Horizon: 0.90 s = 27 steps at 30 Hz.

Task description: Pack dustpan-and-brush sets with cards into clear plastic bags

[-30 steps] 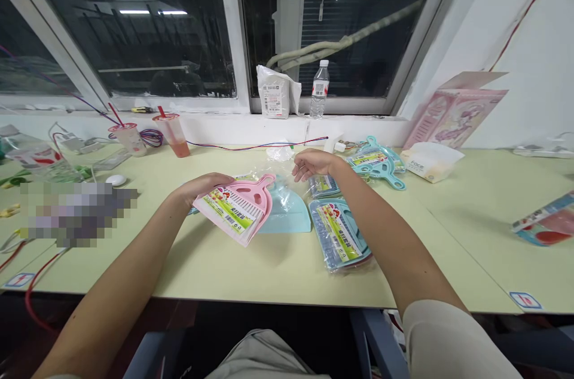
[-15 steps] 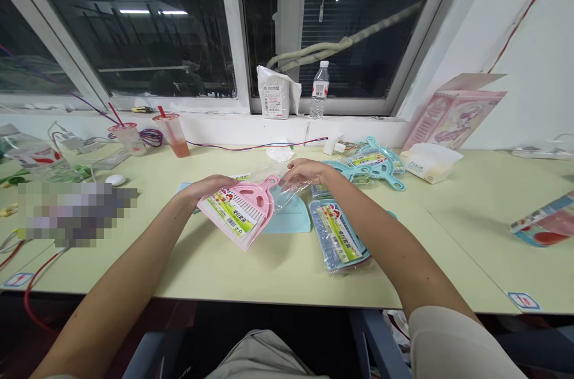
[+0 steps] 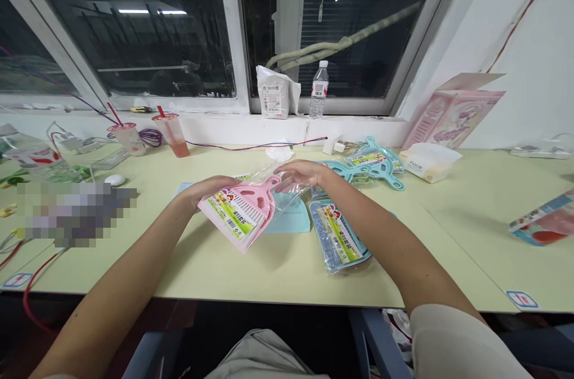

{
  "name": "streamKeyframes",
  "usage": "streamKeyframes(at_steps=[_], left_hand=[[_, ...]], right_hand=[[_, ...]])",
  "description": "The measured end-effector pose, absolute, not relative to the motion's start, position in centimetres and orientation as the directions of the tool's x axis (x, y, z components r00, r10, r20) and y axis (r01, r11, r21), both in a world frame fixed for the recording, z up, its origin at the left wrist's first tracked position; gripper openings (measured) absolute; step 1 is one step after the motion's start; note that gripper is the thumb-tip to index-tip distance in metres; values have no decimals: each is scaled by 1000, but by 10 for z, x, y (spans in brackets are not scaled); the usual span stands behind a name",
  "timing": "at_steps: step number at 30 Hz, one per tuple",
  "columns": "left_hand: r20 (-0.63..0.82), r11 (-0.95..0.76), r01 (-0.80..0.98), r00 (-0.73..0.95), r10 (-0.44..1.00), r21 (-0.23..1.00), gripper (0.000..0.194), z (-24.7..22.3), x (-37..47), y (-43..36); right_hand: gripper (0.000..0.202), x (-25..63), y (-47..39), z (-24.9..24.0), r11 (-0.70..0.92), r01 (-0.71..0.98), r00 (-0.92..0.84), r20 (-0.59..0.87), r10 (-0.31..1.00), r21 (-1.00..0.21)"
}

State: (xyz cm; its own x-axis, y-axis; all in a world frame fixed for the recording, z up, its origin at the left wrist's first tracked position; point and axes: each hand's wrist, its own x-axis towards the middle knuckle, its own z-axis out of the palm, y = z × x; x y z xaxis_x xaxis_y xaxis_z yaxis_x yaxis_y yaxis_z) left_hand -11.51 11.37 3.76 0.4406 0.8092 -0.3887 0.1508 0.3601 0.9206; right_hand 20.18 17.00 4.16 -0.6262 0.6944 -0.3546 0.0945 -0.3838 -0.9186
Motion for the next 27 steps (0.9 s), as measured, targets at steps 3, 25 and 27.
streamKeyframes(at_steps=[3,25,27], left_hand=[[-409,384,146,426,807,912,28,34,-113,116],[-192,335,-237,475,859,912,30,46,-105,109],[-160,275,-211,441,883,938,29,42,-99,107]], right_hand=[[28,195,167,37,-336,96,-666,-311,678,-937],[19,229,165,32,-269,-199,-252,-216,943,-942],[19,229,160,34,-280,-140,-264,-237,935,-950]])
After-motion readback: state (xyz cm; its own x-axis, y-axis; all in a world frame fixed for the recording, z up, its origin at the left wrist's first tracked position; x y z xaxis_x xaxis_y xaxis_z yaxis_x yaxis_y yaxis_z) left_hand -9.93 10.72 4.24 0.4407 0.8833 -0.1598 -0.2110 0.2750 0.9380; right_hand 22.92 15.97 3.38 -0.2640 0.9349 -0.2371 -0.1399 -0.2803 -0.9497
